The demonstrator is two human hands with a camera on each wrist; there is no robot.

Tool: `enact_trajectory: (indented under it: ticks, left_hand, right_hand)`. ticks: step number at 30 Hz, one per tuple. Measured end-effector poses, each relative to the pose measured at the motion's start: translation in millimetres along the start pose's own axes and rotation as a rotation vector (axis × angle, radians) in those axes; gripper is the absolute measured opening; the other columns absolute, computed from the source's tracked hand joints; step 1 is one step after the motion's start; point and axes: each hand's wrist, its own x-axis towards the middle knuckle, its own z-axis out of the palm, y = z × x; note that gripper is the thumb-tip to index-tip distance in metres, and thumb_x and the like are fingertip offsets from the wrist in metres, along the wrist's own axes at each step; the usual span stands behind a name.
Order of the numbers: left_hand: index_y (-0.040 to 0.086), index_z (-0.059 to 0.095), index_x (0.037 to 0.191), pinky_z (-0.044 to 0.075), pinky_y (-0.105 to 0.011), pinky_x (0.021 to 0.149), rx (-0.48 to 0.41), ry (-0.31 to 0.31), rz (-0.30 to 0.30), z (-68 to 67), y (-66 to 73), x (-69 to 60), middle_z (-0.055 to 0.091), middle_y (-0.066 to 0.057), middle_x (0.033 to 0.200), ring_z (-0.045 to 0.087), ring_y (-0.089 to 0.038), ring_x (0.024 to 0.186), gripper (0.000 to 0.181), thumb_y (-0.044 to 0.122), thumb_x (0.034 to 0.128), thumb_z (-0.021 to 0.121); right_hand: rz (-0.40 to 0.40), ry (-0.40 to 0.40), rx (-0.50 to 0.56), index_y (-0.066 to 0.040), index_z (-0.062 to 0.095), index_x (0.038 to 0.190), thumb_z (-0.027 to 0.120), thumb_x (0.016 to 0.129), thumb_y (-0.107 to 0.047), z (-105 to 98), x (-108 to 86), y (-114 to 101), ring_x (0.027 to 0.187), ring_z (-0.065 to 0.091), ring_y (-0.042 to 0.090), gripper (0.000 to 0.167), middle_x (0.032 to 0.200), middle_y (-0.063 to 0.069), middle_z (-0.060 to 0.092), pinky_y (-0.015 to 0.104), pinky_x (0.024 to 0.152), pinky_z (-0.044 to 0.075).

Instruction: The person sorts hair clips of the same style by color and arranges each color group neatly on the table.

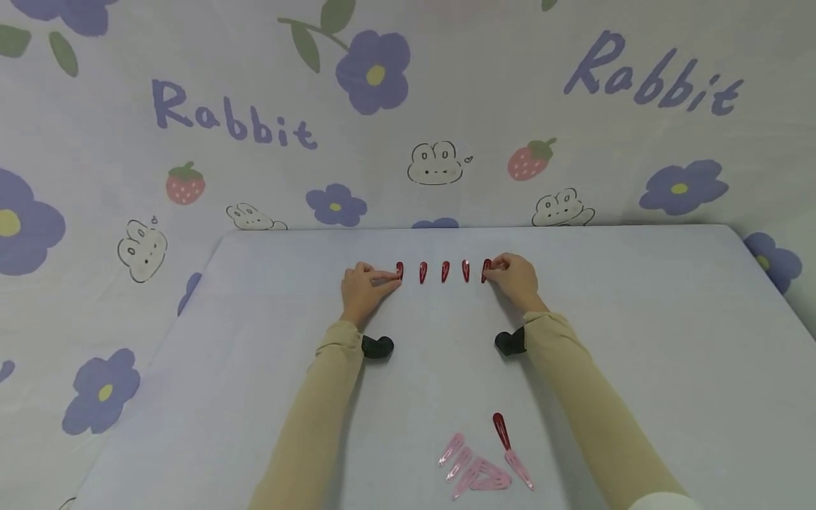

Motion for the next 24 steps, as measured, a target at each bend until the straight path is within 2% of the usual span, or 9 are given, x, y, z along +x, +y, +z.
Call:
enact_trajectory:
  ticks: [6,12,20,24]
  left_hand:
    - [0.021,0.073,0.093,0.029,-0.039,0.079,0.012,0.024,0.018,-1.7,-0.2,1.5,0.051,-0.009,0.099,0.04,-0.026,0.09,0.029,0.044,0.0745,0.069]
    - [0.021,0.074,0.092,0.029,-0.039,0.078,0.006,0.026,0.009,-0.8,-3.0,2.0,0.051,-0.008,0.098,0.04,-0.026,0.089,0.03,0.045,0.0731,0.07]
    - [0.022,0.074,0.092,0.03,-0.04,0.077,0.03,0.035,0.023,4.2,-3.9,0.1,0.05,-0.007,0.096,0.04,-0.026,0.087,0.029,0.045,0.0749,0.068]
    - [0.019,0.074,0.092,0.03,-0.04,0.076,0.037,0.043,0.03,2.8,-2.4,-1.1,0.05,-0.008,0.095,0.041,-0.027,0.087,0.028,0.042,0.0768,0.067]
  right_hand:
    - [0.018,-0.019,0.016,0.004,0.062,0.093,0.065,0.081,-0.017,-3.6,1.5,-2.4,0.078,0.047,0.024,0.024,0.083,0.013,0.055,0.034,0.069,0.035]
    - [0.005,-0.082,0.063,0.007,0.06,0.098,0.063,0.084,-0.017,-10.2,0.9,2.0,0.084,0.047,0.026,0.028,0.092,0.017,0.056,0.036,0.075,0.036]
    - [-0.011,-0.124,0.06,0.006,0.06,0.104,0.064,0.083,-0.017,-13.3,-4.0,9.1,0.08,0.04,0.023,0.032,0.082,0.01,0.047,0.033,0.069,0.032]
    - [-0.009,-0.19,0.073,0.006,0.058,0.108,0.062,0.084,-0.02,-17.8,-3.5,9.6,0.084,0.042,0.024,0.036,0.086,0.011,0.05,0.033,0.073,0.034]
